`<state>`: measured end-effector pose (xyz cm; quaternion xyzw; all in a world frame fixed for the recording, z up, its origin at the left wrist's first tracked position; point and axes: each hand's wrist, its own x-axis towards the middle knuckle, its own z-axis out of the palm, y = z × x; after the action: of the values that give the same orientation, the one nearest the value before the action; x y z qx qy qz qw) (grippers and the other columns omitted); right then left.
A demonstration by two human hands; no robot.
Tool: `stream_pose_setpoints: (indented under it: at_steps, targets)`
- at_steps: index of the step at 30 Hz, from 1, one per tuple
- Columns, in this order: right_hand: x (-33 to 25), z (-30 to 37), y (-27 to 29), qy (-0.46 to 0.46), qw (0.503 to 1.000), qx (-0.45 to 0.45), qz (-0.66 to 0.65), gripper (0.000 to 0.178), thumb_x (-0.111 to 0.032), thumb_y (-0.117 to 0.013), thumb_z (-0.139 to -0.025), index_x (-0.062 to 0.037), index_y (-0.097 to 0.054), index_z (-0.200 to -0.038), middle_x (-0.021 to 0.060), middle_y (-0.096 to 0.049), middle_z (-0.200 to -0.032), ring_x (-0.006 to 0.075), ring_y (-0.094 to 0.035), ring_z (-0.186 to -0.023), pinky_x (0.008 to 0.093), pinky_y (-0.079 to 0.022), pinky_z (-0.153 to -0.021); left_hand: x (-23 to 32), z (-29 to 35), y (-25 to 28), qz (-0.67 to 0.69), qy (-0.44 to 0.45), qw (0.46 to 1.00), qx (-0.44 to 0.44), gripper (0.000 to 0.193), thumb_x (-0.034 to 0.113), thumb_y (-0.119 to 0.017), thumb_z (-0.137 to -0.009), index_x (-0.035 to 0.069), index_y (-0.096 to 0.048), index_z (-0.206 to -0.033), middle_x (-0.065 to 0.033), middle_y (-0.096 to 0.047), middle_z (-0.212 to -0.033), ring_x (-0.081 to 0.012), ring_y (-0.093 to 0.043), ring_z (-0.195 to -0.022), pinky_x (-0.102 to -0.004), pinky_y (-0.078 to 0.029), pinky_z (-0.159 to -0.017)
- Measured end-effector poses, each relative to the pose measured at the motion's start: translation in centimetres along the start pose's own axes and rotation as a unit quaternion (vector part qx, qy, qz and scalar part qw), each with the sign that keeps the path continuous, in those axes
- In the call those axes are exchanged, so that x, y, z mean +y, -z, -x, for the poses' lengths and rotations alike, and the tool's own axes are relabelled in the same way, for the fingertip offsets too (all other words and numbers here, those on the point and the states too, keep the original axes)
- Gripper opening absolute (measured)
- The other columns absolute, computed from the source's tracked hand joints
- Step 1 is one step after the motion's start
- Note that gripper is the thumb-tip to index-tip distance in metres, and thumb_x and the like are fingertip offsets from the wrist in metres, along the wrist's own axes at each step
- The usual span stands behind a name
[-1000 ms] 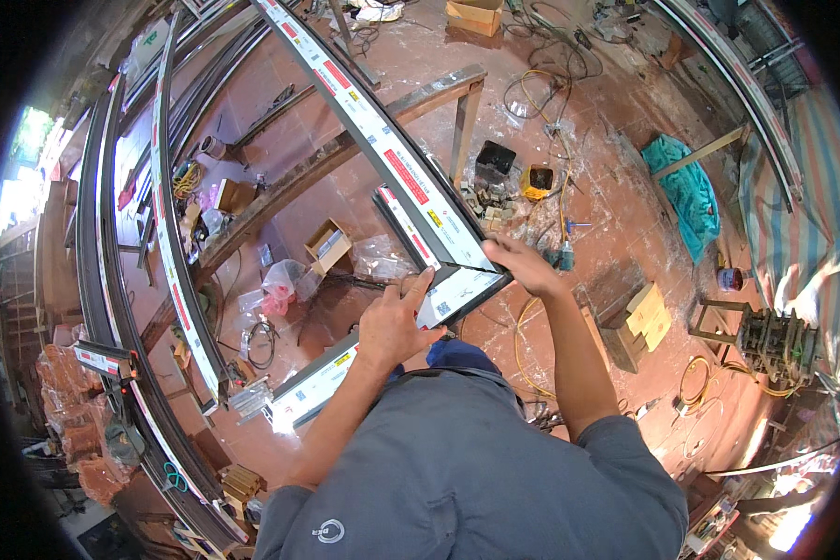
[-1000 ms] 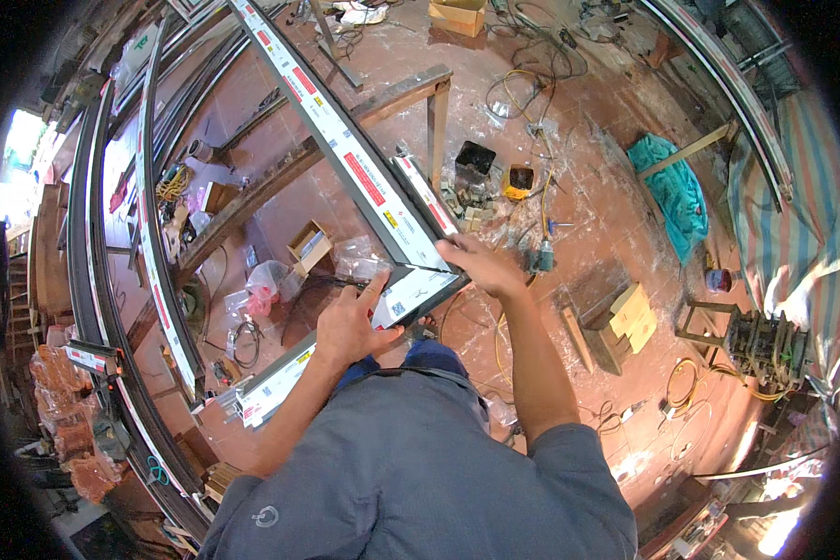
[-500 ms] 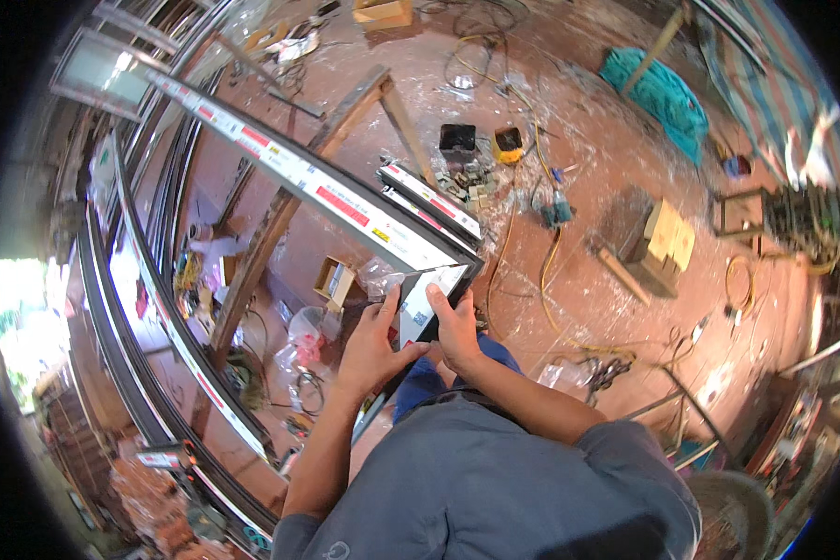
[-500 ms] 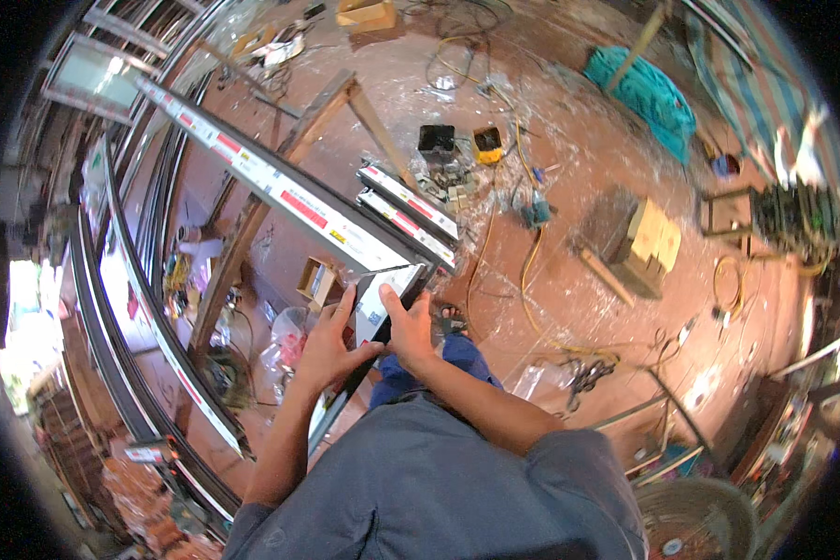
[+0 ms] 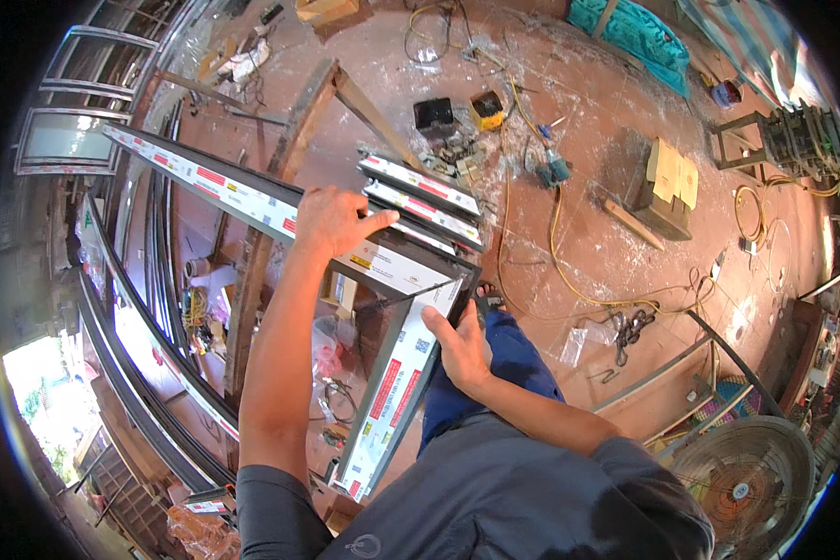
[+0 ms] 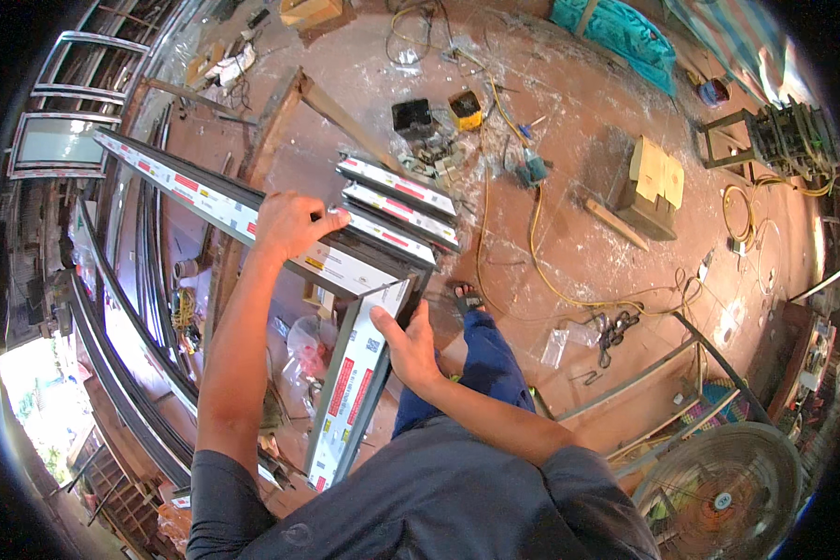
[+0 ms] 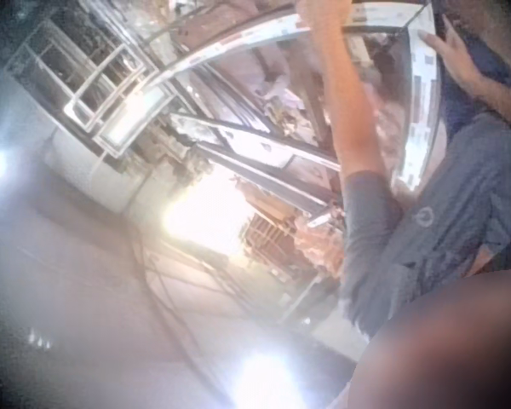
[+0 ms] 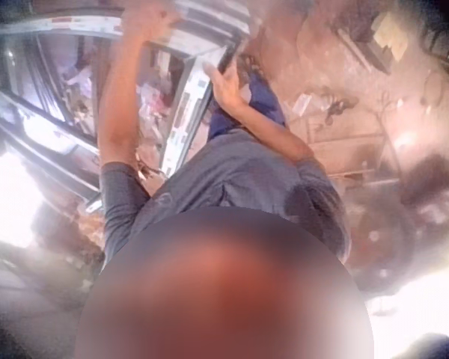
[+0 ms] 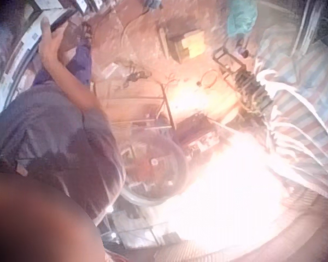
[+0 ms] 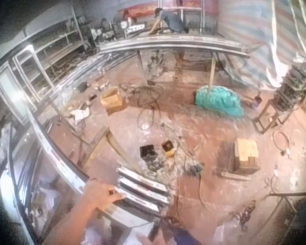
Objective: The person assembles aluminum window frames by inserting rubber gaskets into the profiles. They use green-handled shears to cut the gaskets to length and fit them into the frame channels, then join the frame pieces together.
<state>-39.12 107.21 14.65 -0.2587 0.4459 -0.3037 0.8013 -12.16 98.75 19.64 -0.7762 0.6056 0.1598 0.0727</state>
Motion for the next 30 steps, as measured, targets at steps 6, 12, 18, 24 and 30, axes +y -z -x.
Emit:
stream_pose_setpoints:
  at_steps: [6, 12, 18, 24, 30]
  targets:
    - [1.1, -0.6, -0.8, -0.004, 1.0, -0.005, 0.021, 0.059, -0.027, -0.08, -0.097, 0.0013, -0.039, -0.13, 0.0155, -0.065, -0.122, 0.0187, -0.064, -0.109, 0.0352, -0.054, -0.096, 0.0, 0.2, -0.8, 0.001, -0.006, 0.999, 0.047, 0.076, 0.082, -0.068, -0.08, 0.007, -0.081, -0.077, -0.0163, -0.072, -0.069, -0.0358, -0.071, -0.072, -0.0459, -0.05, -0.089]
    - [0.2, -0.1, -1.0, -0.026, 0.999, 0.001, 0.023, 0.064, -0.028, -0.076, -0.1, 0.0008, -0.037, -0.142, 0.0159, -0.06, -0.132, 0.0209, -0.058, -0.121, 0.0359, -0.048, -0.106, 0.1, 0.1, -0.5, 0.01, 0.005, 1.0, 0.016, 0.07, 0.074, -0.069, -0.085, 0.006, -0.081, -0.083, -0.0147, -0.073, -0.076, -0.0335, -0.071, -0.083, -0.0471, -0.049, -0.092]
    - [1.9, -0.2, -0.7, -0.034, 0.993, 0.085, 0.075, 0.07, -0.035, -0.077, -0.098, 0.0012, -0.041, -0.146, 0.0148, -0.061, -0.136, 0.0237, -0.06, -0.121, 0.0386, -0.044, -0.11, 3.4, 9.9, -0.3, 0.299, 0.013, 0.904, 0.304, 0.054, 0.035, -0.08, -0.092, 0.002, -0.066, -0.133, -0.0181, -0.071, -0.124, -0.0385, -0.065, -0.12, -0.0466, -0.048, -0.106]
    - [3.4, -0.6, 0.7, -0.143, 0.987, -0.068, 0.034, 0.044, -0.04, -0.063, -0.106, -0.0109, -0.057, -0.139, 0.007, -0.07, -0.122, 0.0203, -0.071, -0.1, 0.0394, -0.059, -0.089, 10.2, 37.4, -7.6, 0.441, 0.304, 0.77, 0.346, 0.027, 0.014, -0.079, -0.094, 0.001, -0.072, -0.116, -0.0134, -0.073, -0.102, -0.0214, -0.072, -0.091, -0.0347, -0.057, -0.082]
    - [3.6, 1.3, -0.6, -0.149, 0.981, -0.118, 0.03, 0.073, -0.064, -0.062, -0.1, -0.0137, -0.05, -0.152, 0.0098, -0.062, -0.144, 0.0278, -0.061, -0.129, 0.0438, -0.052, -0.106, 16.0, 53.3, -20.5, 0.441, 0.7, 0.137, 0.545, 0.031, 0.037, -0.066, -0.105, 0.006, -0.067, -0.101, 0.0002, -0.061, -0.082, -0.0102, -0.054, -0.073, -0.0314, -0.046, -0.067]
